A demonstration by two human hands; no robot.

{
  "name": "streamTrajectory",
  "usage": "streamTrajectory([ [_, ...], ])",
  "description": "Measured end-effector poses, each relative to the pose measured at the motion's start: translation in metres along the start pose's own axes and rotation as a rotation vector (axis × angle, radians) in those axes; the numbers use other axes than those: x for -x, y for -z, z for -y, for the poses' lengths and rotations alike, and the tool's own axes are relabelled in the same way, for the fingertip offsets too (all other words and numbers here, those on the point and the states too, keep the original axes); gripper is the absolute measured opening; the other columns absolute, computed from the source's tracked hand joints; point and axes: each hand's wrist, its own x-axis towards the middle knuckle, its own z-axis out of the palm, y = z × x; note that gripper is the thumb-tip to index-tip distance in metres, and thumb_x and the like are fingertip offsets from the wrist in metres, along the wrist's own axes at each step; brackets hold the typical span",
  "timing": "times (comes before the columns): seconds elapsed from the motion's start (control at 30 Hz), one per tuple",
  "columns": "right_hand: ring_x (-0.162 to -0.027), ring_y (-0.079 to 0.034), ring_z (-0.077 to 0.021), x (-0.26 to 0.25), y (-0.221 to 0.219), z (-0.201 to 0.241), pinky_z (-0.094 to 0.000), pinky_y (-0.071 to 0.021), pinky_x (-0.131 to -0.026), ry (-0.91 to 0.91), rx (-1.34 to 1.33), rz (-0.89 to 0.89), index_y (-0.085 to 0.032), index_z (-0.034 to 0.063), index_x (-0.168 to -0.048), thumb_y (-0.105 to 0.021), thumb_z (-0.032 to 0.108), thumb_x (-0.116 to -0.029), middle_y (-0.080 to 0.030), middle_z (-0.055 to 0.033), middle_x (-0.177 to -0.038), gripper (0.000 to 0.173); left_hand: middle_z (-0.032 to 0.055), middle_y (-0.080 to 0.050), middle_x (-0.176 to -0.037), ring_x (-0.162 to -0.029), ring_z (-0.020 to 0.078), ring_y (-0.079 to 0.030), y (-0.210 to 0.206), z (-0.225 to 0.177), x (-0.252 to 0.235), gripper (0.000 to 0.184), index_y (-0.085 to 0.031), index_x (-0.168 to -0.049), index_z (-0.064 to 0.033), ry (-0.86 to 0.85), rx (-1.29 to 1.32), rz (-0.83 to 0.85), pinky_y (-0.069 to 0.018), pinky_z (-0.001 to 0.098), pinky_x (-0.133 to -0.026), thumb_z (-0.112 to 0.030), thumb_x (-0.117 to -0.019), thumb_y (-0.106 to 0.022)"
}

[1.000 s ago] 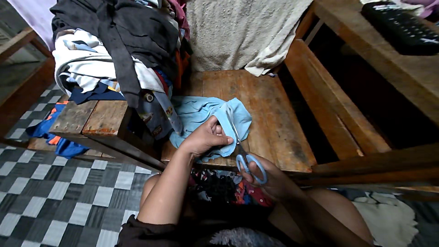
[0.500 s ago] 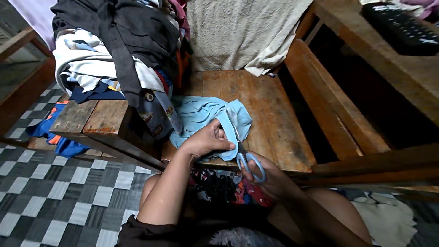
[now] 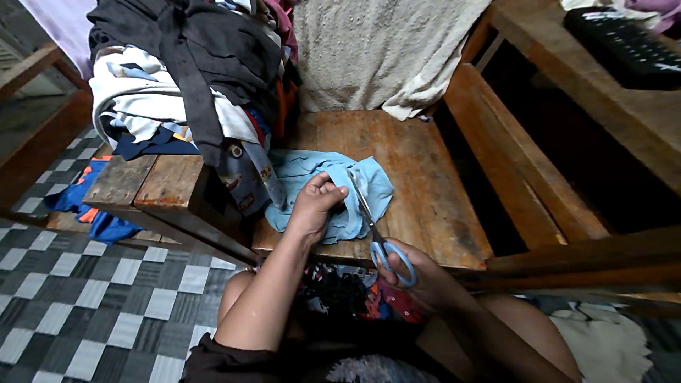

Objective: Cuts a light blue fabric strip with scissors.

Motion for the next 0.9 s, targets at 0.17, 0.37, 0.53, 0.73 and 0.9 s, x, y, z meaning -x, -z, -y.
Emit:
streamTrajectory([
  [0.17,-0.056,-0.049,0.006,-0.001,0.005,0.0,-0.0097,-0.0401,-0.052,0.024,-0.03,0.09,-0.056,0.0179,-0.101,-0.073,0.063,-0.083,-0.056,0.0138,-0.07,0.051,0.0012,-0.068,-0.088,-0.082,0.0087,-0.067,0.006,-0.007,0.001,0.05,-0.046,-0.137,-0.0063,0.016,-0.076,0.176,-0.0558,0.0275,-0.084,0.012,-0.0911,-0.055],
  [0.37,-0.055,-0.047,0.0069,-0.005,0.007,0.0,-0.0091,-0.039,-0.052,0.056,-0.005,0.14,-0.054,0.018,-0.102,-0.068,0.066,-0.086,-0.055,0.0148,-0.071,0.052,-0.0026,-0.066,-0.083,-0.078,0.005,-0.065,0.009,-0.01,0.002,0.054,-0.041,-0.14,-0.0059,0.067,-0.175,0.284,-0.0551,0.0241,-0.082,0.01,-0.0906,-0.057],
  [0.53,-0.053,-0.046,0.007,-0.004,0.002,0.0,-0.0094,-0.0386,-0.05,0.03,-0.022,0.081,-0.055,0.0177,-0.101,-0.07,0.066,-0.0841,-0.055,0.0151,-0.069,0.053,-0.0026,-0.066,-0.083,-0.079,0.0049,-0.065,0.01,-0.01,0.001,0.057,-0.038,-0.143,-0.0062,0.065,-0.177,0.303,-0.0549,0.0243,-0.083,0.009,-0.0913,-0.056],
  [0.73,-0.052,-0.045,0.0062,-0.002,0.0,0.001,-0.0098,-0.0386,-0.049,-0.005,-0.04,0.064,-0.055,0.0182,-0.099,-0.073,0.066,-0.0805,-0.054,0.0145,-0.068,0.055,-0.0014,-0.067,-0.084,-0.08,0.006,-0.067,0.01,-0.011,0.0,0.056,-0.039,-0.141,-0.0076,0.07,-0.173,0.303,-0.0559,0.0257,-0.084,0.01,-0.0916,-0.056],
  [0.9,-0.054,-0.046,0.0066,-0.004,0.0,0.0,-0.0092,-0.0384,-0.05,0.04,-0.058,0.092,-0.055,0.018,-0.101,-0.068,0.068,-0.084,-0.055,0.014,-0.071,0.055,-0.0035,-0.066,-0.083,-0.079,0.0054,-0.066,0.01,-0.011,0.001,0.052,-0.041,-0.136,-0.0076,0.085,-0.222,0.315,-0.0565,0.0254,-0.083,0.01,-0.0901,-0.059],
])
